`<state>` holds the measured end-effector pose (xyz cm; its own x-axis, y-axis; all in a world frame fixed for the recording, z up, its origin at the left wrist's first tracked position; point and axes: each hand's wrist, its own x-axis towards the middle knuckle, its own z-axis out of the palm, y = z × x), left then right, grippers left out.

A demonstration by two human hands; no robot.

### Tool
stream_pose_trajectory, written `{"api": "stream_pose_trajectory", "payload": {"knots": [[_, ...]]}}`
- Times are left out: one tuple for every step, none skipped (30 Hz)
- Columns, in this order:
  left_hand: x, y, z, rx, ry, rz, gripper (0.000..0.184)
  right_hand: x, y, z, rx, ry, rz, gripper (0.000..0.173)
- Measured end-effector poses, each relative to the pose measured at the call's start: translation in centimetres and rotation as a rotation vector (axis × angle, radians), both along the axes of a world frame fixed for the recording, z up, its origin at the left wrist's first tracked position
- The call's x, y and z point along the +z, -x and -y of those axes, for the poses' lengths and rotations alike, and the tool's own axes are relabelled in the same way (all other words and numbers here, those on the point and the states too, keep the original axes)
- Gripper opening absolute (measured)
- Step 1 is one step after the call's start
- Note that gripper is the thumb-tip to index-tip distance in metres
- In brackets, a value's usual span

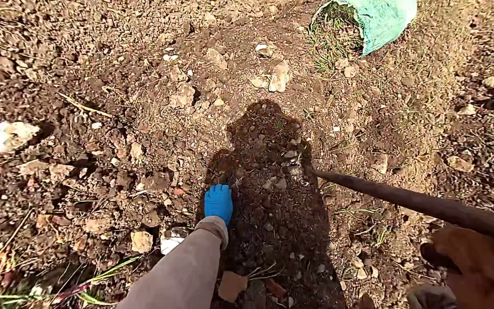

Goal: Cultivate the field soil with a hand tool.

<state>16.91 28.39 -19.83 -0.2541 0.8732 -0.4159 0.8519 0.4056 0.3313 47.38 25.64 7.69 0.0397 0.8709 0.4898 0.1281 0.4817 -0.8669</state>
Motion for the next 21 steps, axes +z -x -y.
{"api": "stream_pose_trajectory", "payload": {"knots": [[0.0,0.0,0.0,-0.007,0.003,0.005,0.039,1.0,0.1,-3.7,0.053,-0.060,0.033,0.024],[0.1,0.1,0.0,-0.016,0.011,0.011,0.040,1.6,0.3,-7.3,0.103,-0.089,0.033,0.026],[0.2,0.2,0.0,-0.022,0.024,0.024,0.041,1.9,1.3,-10.5,0.124,-0.087,0.029,0.026],[0.3,0.2,0.0,-0.022,0.024,0.042,0.042,2.0,2.9,-13.4,0.130,-0.071,0.034,0.023],[0.2,0.3,0.1,-0.021,0.008,0.053,0.042,1.5,4.9,-16.1,0.121,-0.036,0.048,0.022],[0.1,0.4,0.2,-0.016,-0.033,0.062,0.041,0.2,7.2,-18.7,0.091,0.003,0.070,0.022],[-0.1,0.4,0.4,-0.010,-0.075,0.071,0.040,-2.5,9.3,-21.1,0.044,0.051,0.120,0.021],[-0.4,0.4,0.7,-0.003,-0.125,0.080,0.039,-6.6,11.0,-23.1,-0.010,0.121,0.190,0.020],[-0.6,0.3,1.1,0.005,-0.179,0.091,0.037,-11.6,12.2,-24.6,-0.071,0.219,0.274,0.026],[-0.8,0.1,1.4,0.010,-0.241,0.093,0.035,-16.2,13.0,-25.4,-0.121,0.336,0.329,0.034],[-0.9,0.0,1.3,0.015,-0.265,0.102,0.034,-19.5,13.3,-26.1,-0.155,0.424,0.358,0.038],[-0.9,0.1,1.0,0.018,-0.297,0.096,0.033,-21.1,13.3,-26.7,-0.166,0.466,0.372,0.040],[-0.8,0.3,0.8,0.019,-0.303,0.093,0.032,-21.8,13.1,-27.2,-0.149,0.487,0.375,0.040],[-0.8,0.4,1.0,0.019,-0.285,0.100,0.032,-22.0,12.8,-27.2,-0.116,0.508,0.382,0.040],[-0.8,0.2,1.5,0.018,-0.265,0.104,0.032,-21.8,12.5,-26.8,-0.095,0.528,0.394,0.040],[-0.9,0.1,1.8,0.014,-0.257,0.104,0.032,-21.3,12.5,-26.2,-0.095,0.538,0.402,0.041],[-1.0,-0.1,2.1,0.009,-0.265,0.104,0.032,-20.3,12.8,-25.5,-0.114,0.527,0.417,0.041],[-1.1,-0.2,2.2,0.005,-0.292,0.101,0.031,-18.6,13.3,-24.7,-0.143,0.485,0.449,0.041],[-1.1,-0.1,2.0,0.004,-0.330,0.096,0.031,-16.2,13.8,-24.0,-0.165,0.410,0.482,0.042],[-1.2,0.0,1.5,0.007,-0.373,0.087,0.030,-13.3,14.0,-23.2,-0.167,0.310,0.494,0.042],[-1.2,0.2,1.3,0.005,-0.390,0.081,0.029,-10.5,13.8,-22.4,-0.139,0.219,0.466,0.039]]}}
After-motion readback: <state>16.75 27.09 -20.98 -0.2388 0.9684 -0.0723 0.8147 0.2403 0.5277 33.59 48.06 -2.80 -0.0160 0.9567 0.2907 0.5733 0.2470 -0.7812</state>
